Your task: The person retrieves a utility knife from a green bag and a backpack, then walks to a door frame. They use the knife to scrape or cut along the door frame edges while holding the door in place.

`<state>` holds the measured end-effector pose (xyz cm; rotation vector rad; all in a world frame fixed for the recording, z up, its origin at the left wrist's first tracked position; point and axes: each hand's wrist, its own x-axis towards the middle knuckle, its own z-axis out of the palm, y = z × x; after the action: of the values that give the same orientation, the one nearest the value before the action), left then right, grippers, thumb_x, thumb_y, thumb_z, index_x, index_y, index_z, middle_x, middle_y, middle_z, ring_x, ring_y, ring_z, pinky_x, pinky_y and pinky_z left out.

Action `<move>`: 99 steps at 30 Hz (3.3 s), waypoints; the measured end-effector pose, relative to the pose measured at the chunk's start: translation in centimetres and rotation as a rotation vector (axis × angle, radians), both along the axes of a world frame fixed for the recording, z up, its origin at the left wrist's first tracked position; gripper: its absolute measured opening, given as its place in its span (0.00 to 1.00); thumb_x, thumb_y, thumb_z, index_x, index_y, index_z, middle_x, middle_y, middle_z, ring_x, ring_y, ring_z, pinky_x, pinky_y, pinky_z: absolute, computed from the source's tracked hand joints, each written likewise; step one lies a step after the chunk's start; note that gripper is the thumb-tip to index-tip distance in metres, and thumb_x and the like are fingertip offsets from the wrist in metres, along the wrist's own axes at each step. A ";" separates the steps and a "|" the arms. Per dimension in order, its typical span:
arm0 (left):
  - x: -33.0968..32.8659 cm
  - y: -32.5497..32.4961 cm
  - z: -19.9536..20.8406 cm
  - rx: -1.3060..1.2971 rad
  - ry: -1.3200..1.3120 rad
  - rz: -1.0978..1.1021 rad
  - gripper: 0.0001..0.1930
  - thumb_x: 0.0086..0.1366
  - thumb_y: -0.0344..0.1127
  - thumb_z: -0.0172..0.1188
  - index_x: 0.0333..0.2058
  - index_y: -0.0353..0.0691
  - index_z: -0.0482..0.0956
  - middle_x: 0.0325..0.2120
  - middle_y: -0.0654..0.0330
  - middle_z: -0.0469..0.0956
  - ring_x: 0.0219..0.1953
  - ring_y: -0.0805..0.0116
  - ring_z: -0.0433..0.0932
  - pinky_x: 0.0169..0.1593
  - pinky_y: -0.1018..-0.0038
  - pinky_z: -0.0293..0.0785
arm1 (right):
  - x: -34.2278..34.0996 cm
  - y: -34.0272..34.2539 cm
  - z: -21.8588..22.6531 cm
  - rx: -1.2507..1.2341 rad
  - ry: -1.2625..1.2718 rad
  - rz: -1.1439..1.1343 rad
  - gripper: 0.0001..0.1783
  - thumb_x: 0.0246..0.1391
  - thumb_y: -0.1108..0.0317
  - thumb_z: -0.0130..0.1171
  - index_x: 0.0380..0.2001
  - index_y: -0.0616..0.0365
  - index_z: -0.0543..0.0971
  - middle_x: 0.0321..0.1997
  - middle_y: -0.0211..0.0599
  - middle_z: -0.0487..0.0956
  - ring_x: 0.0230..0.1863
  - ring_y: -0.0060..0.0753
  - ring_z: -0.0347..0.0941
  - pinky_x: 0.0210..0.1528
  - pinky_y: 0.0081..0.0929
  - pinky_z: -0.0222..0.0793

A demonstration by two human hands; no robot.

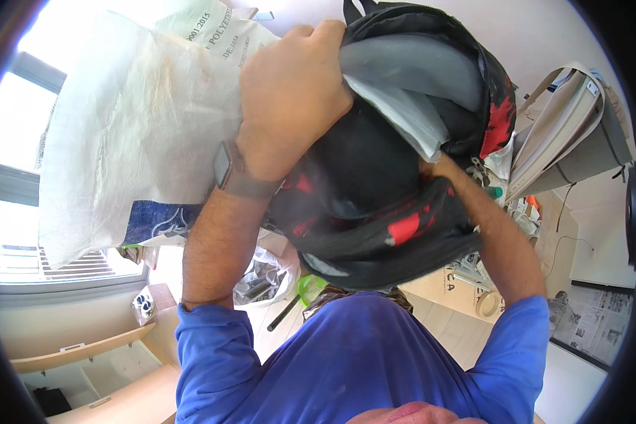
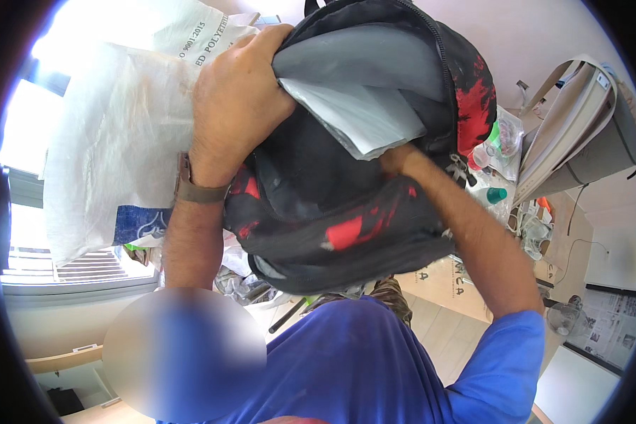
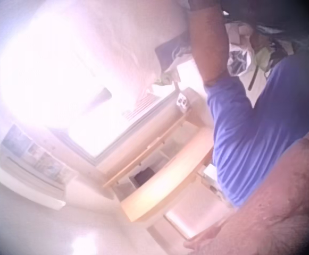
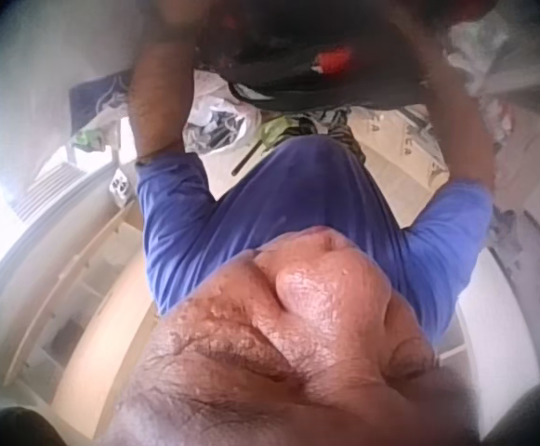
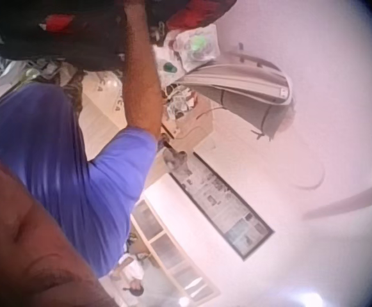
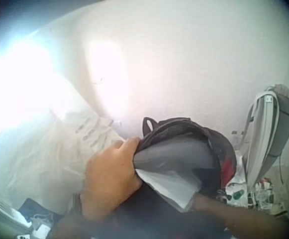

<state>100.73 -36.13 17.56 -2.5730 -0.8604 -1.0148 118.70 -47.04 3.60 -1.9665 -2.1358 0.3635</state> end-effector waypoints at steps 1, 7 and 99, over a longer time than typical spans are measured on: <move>0.1 0.0 0.0 0.000 -0.004 -0.002 0.12 0.46 0.30 0.59 0.33 0.43 0.77 0.25 0.56 0.77 0.27 0.52 0.79 0.30 0.63 0.75 | -0.3 0.2 -0.4 -0.010 -0.001 -0.009 0.20 0.46 0.71 0.56 0.46 0.60 0.76 0.53 0.52 0.73 0.56 0.48 0.69 0.58 0.39 0.64; 0.0 -0.5 1.7 0.034 -0.073 -0.042 0.14 0.46 0.31 0.58 0.35 0.43 0.79 0.26 0.54 0.78 0.30 0.50 0.79 0.34 0.61 0.75 | -3.2 1.6 -4.2 -0.088 -0.017 -0.097 0.21 0.46 0.71 0.57 0.48 0.58 0.75 0.53 0.50 0.73 0.57 0.47 0.68 0.59 0.38 0.64; -0.1 -2.0 5.1 -0.142 0.050 -0.054 0.18 0.48 0.34 0.59 0.41 0.41 0.79 0.34 0.50 0.80 0.38 0.50 0.78 0.43 0.65 0.73 | -0.2 0.8 2.0 -0.146 0.297 -0.075 0.22 0.52 0.54 0.52 0.47 0.53 0.76 0.47 0.50 0.77 0.44 0.52 0.75 0.45 0.39 0.69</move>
<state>100.61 -38.11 22.64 -2.7416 -0.8845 -0.9302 118.46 -46.28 5.63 -1.9193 -1.8914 0.7649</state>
